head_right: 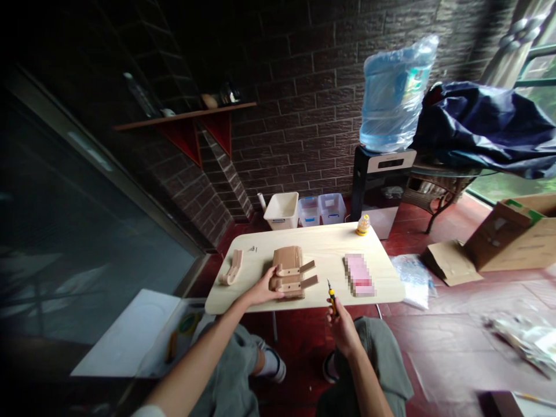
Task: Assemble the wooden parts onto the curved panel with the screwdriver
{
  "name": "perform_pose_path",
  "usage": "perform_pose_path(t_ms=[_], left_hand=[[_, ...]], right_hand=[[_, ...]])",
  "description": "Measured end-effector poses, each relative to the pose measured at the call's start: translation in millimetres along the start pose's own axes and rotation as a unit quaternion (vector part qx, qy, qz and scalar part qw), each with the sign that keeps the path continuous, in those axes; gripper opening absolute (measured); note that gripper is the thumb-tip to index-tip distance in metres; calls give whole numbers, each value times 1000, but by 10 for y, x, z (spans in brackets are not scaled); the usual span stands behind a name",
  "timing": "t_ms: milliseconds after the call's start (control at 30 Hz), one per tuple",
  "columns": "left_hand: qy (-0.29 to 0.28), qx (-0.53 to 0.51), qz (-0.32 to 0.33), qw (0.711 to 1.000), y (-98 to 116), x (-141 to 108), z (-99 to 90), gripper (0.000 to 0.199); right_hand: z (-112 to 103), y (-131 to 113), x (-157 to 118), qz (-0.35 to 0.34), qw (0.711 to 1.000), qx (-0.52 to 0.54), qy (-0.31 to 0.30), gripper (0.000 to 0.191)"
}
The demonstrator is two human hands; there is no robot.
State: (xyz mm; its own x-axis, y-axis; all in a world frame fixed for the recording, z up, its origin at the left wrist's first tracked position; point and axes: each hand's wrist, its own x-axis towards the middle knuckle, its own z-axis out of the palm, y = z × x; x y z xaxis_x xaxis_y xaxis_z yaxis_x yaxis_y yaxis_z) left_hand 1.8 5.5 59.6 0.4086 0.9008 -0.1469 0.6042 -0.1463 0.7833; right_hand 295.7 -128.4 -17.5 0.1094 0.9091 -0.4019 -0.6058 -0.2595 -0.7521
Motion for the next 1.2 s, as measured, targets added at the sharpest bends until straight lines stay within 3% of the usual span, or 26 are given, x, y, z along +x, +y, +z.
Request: perform_pose_path(t_ms=[200,400,500,600,700,867,1000,1200], left_hand=[[-26,-6,0,1000,-31,15,-63,109],[-41,-17,38,998,-14,-21,-111,120],[-54,-40,34,997,-6,-37,-158,101],[-20,-35,40,998,11,-37,-202,76],[28,14,57,998,67,-34,-208,65],[85,143,9,986,265,-64,-163,44],[83,210,-12,974,379,-103,-157,38],[86,247,2,965,371,-123,-160,35]], right_hand=[[32,136,66,17,996,88,-13,42],[36,277,93,34,990,136,-18,42],[67,289,55,41,991,122,-21,40],[98,278,-32,64,989,129,-36,40],[106,285,-132,65,988,133,-43,37],[99,309,-225,33,993,113,-30,34],[89,303,-238,35,993,109,-25,35],[6,315,-207,48,989,136,-19,37]])
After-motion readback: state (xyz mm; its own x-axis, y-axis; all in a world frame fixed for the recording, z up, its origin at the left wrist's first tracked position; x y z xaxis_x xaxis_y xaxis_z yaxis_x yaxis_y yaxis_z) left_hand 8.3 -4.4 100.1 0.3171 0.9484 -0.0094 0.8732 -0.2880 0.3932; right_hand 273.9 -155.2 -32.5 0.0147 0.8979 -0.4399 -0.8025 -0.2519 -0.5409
